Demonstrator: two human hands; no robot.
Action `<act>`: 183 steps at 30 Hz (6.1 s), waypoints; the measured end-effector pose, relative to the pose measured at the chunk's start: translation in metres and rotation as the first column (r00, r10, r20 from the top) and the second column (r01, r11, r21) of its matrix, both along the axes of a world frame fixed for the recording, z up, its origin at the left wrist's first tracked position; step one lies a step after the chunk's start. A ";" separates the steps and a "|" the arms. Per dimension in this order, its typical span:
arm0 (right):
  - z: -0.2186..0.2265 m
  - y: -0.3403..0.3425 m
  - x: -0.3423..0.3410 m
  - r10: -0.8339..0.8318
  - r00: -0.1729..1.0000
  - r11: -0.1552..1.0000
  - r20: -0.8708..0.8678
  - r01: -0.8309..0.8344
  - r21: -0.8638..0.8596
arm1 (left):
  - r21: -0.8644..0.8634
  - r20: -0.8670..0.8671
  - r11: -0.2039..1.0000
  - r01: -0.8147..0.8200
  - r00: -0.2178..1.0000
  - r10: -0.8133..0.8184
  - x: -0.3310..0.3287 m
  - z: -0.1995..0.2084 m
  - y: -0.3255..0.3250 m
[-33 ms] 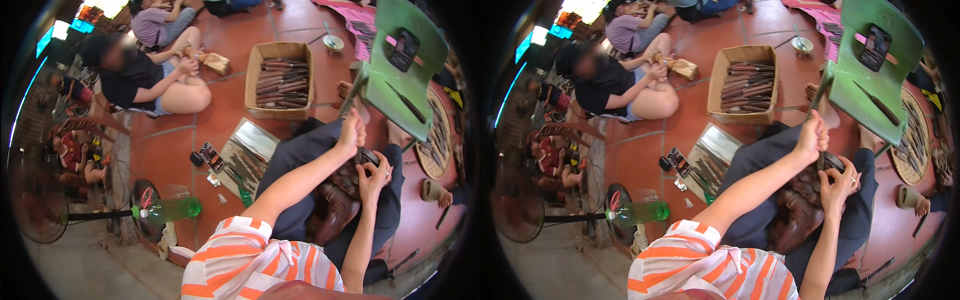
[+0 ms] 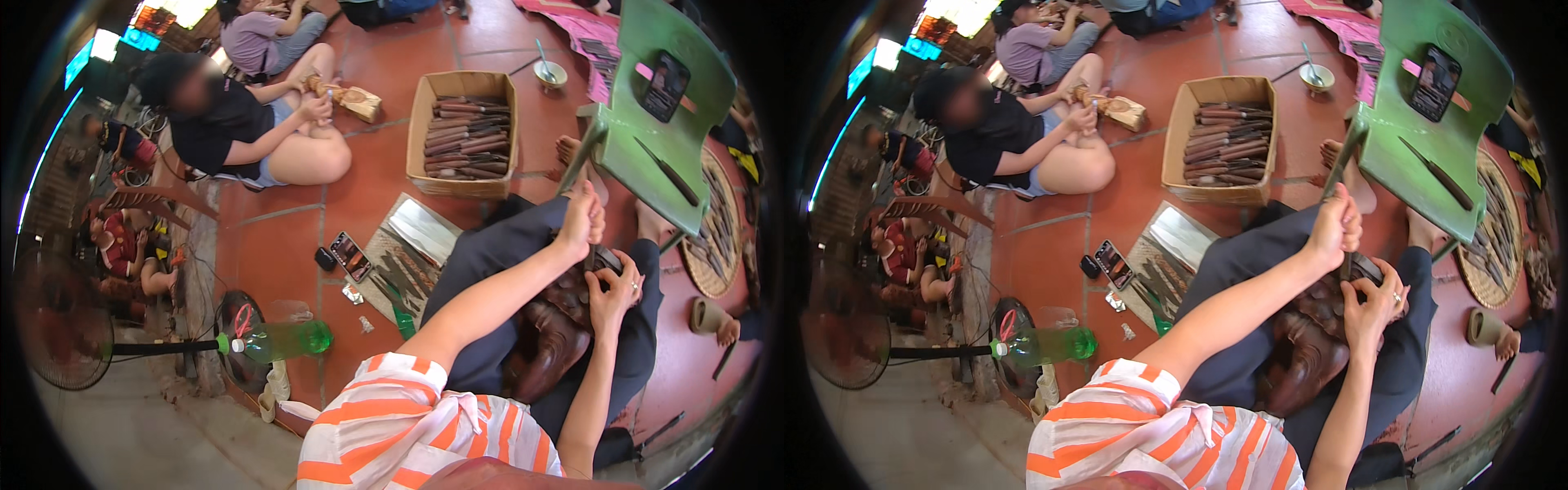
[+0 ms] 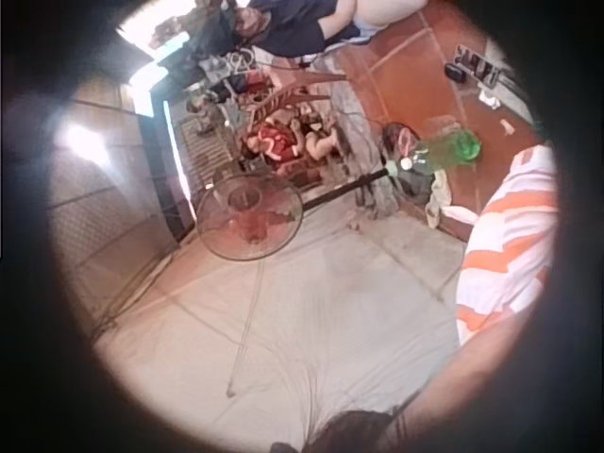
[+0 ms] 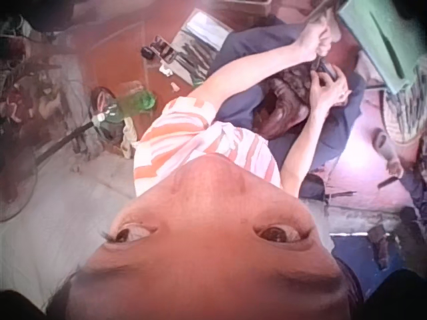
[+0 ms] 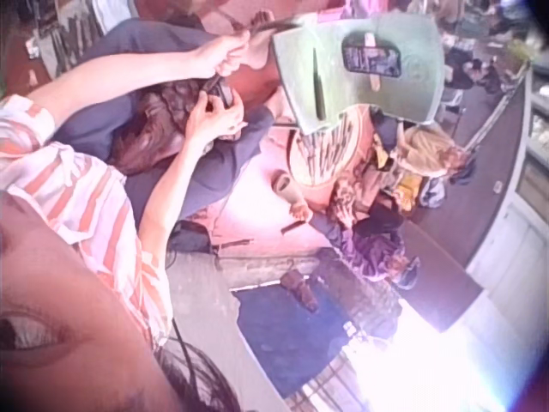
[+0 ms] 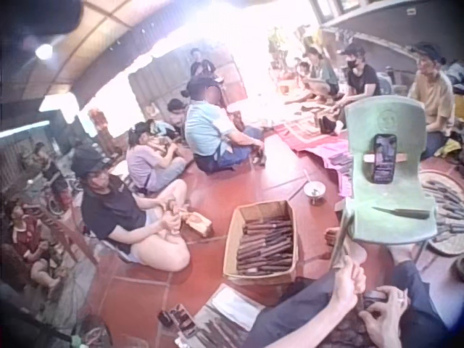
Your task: The person carves a dark wooden object resting on their lap using a small carving knife. They hold the object steady with one hand while carefully shaping its surface with the other. The person occasionally pauses to inspect the work or adjust their grip.
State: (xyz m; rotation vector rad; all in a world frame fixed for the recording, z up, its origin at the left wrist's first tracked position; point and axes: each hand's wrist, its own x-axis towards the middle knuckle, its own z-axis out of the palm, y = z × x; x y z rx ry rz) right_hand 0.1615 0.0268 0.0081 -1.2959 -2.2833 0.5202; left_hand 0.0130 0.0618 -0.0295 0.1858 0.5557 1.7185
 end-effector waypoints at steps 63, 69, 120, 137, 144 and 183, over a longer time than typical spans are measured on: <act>-0.034 -0.002 0.033 0.023 0.845 0.953 -0.534 -0.180 -0.244 | 0.052 -0.457 0.997 0.051 0.889 -0.021 0.034 0.040 0.025; -0.042 0.001 0.034 -0.117 0.766 0.859 -0.632 -0.241 -0.451 | 0.018 -0.418 0.983 0.185 0.894 -0.160 0.027 0.049 0.025; -0.035 -0.011 0.040 -0.036 0.824 0.884 -0.565 -0.237 -0.402 | -0.172 -0.537 0.972 0.162 0.811 -0.230 0.058 0.054 0.020; -0.014 -0.011 0.026 -0.169 0.921 0.917 -0.350 0.017 -0.399 | -0.112 -0.606 0.986 0.123 0.778 -0.166 0.057 0.045 0.027; -0.020 -0.017 0.029 -0.092 0.922 0.940 -0.377 -0.044 -0.337 | -0.364 -0.596 0.931 0.031 0.761 -0.258 0.061 0.045 0.017; -0.031 -0.013 0.035 -0.070 0.794 0.877 -0.604 -0.239 -0.416 | -0.042 -0.875 0.986 -0.164 0.483 0.043 0.074 0.032 0.017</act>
